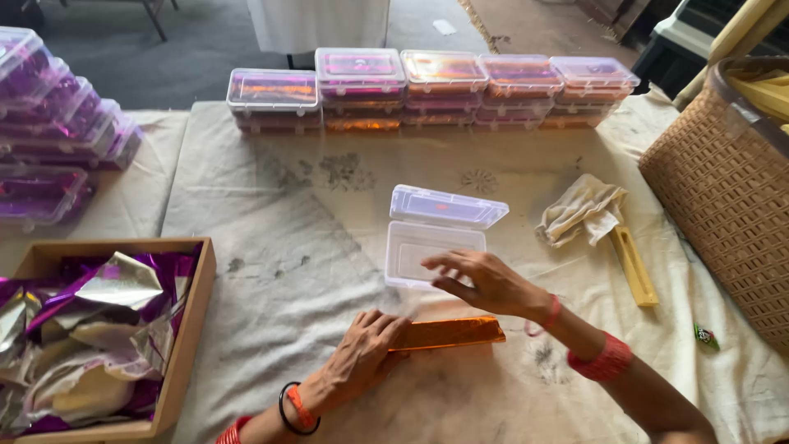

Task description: The person wraps an orange item in silver foil, then uses a yellow wooden tool to press and shape the foil. The wrapped item is placed into a clear plastic container. The person then wipes the wooden tool with a white cloth.

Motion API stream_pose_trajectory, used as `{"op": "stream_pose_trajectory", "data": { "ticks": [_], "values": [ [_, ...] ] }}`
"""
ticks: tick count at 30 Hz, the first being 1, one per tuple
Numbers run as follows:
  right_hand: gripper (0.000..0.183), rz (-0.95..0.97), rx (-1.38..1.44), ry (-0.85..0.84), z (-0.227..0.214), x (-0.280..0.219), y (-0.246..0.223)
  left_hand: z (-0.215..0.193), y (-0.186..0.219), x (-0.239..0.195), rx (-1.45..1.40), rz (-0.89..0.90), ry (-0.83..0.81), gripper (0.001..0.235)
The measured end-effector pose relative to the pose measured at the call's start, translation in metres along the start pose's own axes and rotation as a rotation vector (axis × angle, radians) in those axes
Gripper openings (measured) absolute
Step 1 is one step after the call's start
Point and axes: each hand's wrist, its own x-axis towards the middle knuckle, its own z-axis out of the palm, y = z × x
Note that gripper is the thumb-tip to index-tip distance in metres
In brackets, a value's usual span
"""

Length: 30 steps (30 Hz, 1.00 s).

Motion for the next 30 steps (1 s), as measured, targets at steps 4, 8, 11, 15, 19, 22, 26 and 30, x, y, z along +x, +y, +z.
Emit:
{"op": "stream_pose_trajectory", "data": {
  "ticks": [4,8,11,15,19,22,26,30],
  "values": [
    [0.053,0.168,0.142,-0.230,-0.015,-0.033,-0.018,0.002,0.000,-0.001,0.010,0.013,0.009,0.055],
    [0.072,0.144,0.034,-0.326,-0.002,-0.069,-0.017,0.007,-0.002,-0.003,0.062,0.056,0.043,0.058],
    [0.069,0.177,0.023,-0.277,0.018,-0.092,-0.008,0.004,0.002,-0.001,0.079,0.092,0.046,0.058],
    [0.066,0.197,0.038,-0.232,0.019,-0.099,-0.004,-0.006,0.012,0.003,0.065,0.108,0.047,0.056],
    [0.063,0.200,0.097,-0.193,0.001,-0.091,-0.001,-0.013,-0.002,0.021,-0.015,0.112,0.054,0.054],
    [0.059,0.246,0.127,-0.194,-0.013,-0.078,0.010,-0.025,-0.018,0.048,-0.056,0.084,-0.021,0.050],
    [0.054,0.339,0.140,-0.221,-0.036,-0.045,0.024,-0.053,-0.045,0.099,-0.081,-0.041,-0.189,0.048],
    [0.054,0.368,0.083,-0.240,-0.044,-0.023,0.044,-0.068,-0.058,0.131,-0.065,-0.119,-0.242,0.053]
  ]
}}
